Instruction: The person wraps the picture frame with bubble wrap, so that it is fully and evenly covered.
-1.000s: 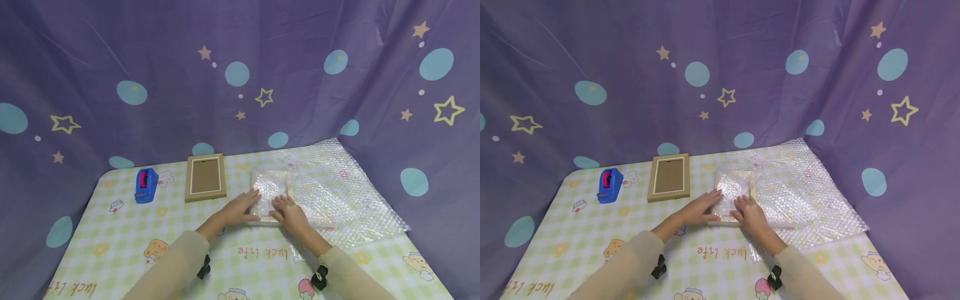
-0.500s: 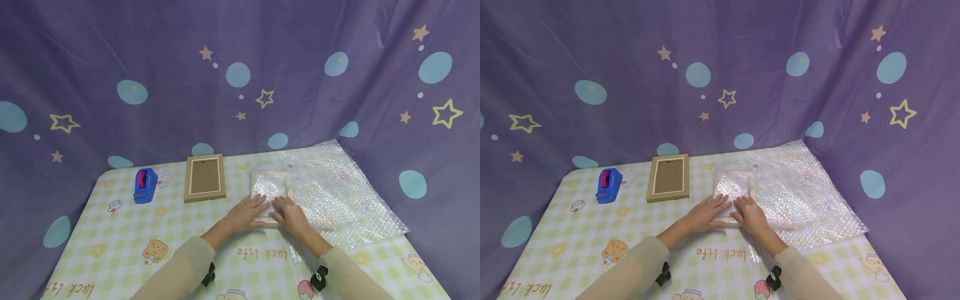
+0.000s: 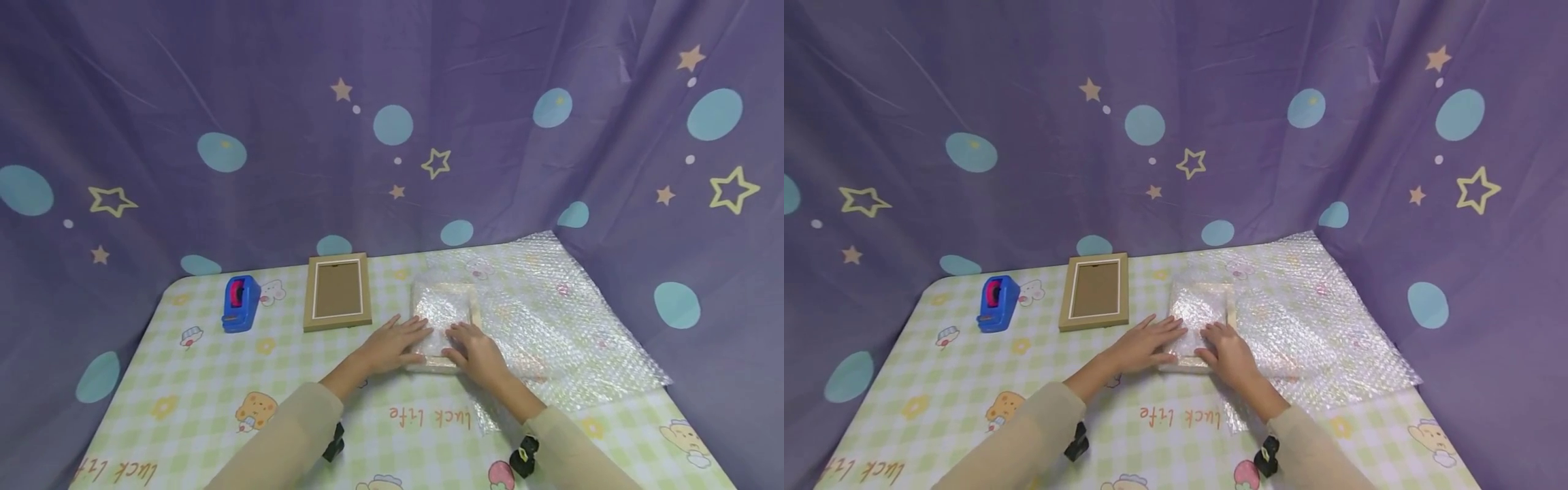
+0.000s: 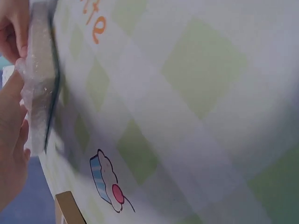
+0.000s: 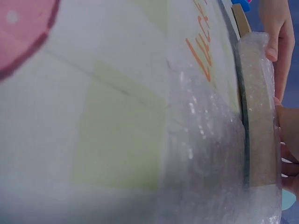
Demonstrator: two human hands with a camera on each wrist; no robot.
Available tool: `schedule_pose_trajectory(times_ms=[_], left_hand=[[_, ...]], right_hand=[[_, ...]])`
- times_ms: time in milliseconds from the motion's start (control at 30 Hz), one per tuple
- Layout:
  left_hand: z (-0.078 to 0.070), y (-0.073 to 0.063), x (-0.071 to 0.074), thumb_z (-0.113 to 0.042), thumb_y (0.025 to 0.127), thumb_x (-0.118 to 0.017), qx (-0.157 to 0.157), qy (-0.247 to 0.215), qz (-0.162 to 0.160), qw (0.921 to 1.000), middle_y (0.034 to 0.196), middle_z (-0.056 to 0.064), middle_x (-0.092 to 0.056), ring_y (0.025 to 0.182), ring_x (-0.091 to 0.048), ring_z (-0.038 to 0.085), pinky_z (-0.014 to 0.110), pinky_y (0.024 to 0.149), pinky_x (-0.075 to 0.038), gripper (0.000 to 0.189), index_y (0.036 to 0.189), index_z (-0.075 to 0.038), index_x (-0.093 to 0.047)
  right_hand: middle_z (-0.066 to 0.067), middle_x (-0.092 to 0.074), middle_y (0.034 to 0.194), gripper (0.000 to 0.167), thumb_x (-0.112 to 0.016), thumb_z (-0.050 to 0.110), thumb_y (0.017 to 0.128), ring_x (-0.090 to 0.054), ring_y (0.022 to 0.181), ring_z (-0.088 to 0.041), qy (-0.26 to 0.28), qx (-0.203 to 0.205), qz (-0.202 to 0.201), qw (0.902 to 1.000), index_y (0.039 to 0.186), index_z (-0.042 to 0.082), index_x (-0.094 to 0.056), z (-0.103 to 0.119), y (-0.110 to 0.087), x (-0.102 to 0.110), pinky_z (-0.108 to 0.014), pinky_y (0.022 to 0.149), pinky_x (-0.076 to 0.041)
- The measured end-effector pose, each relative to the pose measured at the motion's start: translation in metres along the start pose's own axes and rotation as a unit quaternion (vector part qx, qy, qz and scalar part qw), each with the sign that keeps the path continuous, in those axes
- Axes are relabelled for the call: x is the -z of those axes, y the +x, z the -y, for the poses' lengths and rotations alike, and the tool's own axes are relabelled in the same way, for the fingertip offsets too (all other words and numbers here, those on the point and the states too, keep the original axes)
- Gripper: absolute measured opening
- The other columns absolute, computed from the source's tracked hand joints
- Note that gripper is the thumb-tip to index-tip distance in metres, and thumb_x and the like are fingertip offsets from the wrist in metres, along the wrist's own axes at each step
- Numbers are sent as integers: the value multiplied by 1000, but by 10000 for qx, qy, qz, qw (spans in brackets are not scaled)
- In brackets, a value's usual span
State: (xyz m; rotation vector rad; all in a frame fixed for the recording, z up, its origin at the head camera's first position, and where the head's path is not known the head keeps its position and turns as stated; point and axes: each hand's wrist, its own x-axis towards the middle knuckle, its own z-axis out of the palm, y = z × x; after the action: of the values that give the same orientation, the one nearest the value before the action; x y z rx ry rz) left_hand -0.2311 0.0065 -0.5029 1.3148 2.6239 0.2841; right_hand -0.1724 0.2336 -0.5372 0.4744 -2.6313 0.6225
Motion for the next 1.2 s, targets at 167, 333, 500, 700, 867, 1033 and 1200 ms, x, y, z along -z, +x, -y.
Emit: schedule_pose_trajectory(times_ms=[167, 333, 500, 700, 867, 1033, 1200], left_hand=[[-2, 3, -4, -59, 94, -42, 107, 705, 42, 9974, 159, -1, -27, 149, -25, 18, 50, 124, -16, 67, 150, -26, -32], [-3, 4, -6, -61, 94, -39, 180, 957, 126, 9952, 160, -4, -24, 149, -23, 17, 49, 124, -16, 66, 151, -28, -30], [-4, 3, -4, -60, 94, -39, 131, 872, 202, 9959, 160, -3, -25, 149, -24, 18, 49, 124, -16, 66, 150, -27, -31], [1, 9, 12, -53, 92, -51, 53, 111, -222, 9997, 150, 2, -46, 141, -41, 23, 50, 120, -27, 58, 139, -19, -51], [19, 44, 21, -33, 98, -52, 714, -1176, -1160, 9837, 137, 12, -58, 131, -51, 31, 49, 115, -36, 41, 129, -8, -58], [40, 85, 28, -21, 99, -51, 1519, -1844, -1773, 9547, 135, 18, -57, 129, -52, 34, 45, 113, -39, 39, 133, -2, -53], [49, 109, 30, -17, 99, -50, 1725, -2117, -1825, 9445, 132, 19, -58, 126, -54, 33, 42, 111, -42, 35, 129, -1, -57]], right_hand=[[-11, -72, 100, 28, -77, 25, 79, -66, 96, -28, -179, 421, -136, 9989, 96, 3, -71, -2, 11, 2, -41, 84, -58], [-7, -63, 89, 22, -79, 22, 77, -57, 86, -23, -261, 520, -166, 9982, 85, 6, -66, -7, 23, -3, -36, 74, -55], [-20, -57, 115, 33, -80, 21, 76, -54, 109, -35, -158, 325, 55, 9993, 98, 5, -61, -10, 23, -8, -45, 86, -56], [-26, -55, 130, 57, -75, 26, 82, -54, 121, -41, -260, 219, 303, 9990, 129, 0, -55, -8, 22, -7, -52, 99, -51], [-26, -55, 133, 55, -71, 26, 85, -52, 125, -44, -107, -27, 437, 9990, 131, 1, -56, -8, 21, -6, -54, 100, -49], [-27, -56, 133, 55, -72, 26, 84, -51, 127, -45, -8, -28, 330, 9994, 130, 0, -57, -9, 19, -10, -54, 103, -47], [-27, -56, 133, 54, -72, 25, 85, -50, 127, -45, 35, -4, 291, 9996, 130, -1, -57, -10, 19, -10, -54, 104, -46]])
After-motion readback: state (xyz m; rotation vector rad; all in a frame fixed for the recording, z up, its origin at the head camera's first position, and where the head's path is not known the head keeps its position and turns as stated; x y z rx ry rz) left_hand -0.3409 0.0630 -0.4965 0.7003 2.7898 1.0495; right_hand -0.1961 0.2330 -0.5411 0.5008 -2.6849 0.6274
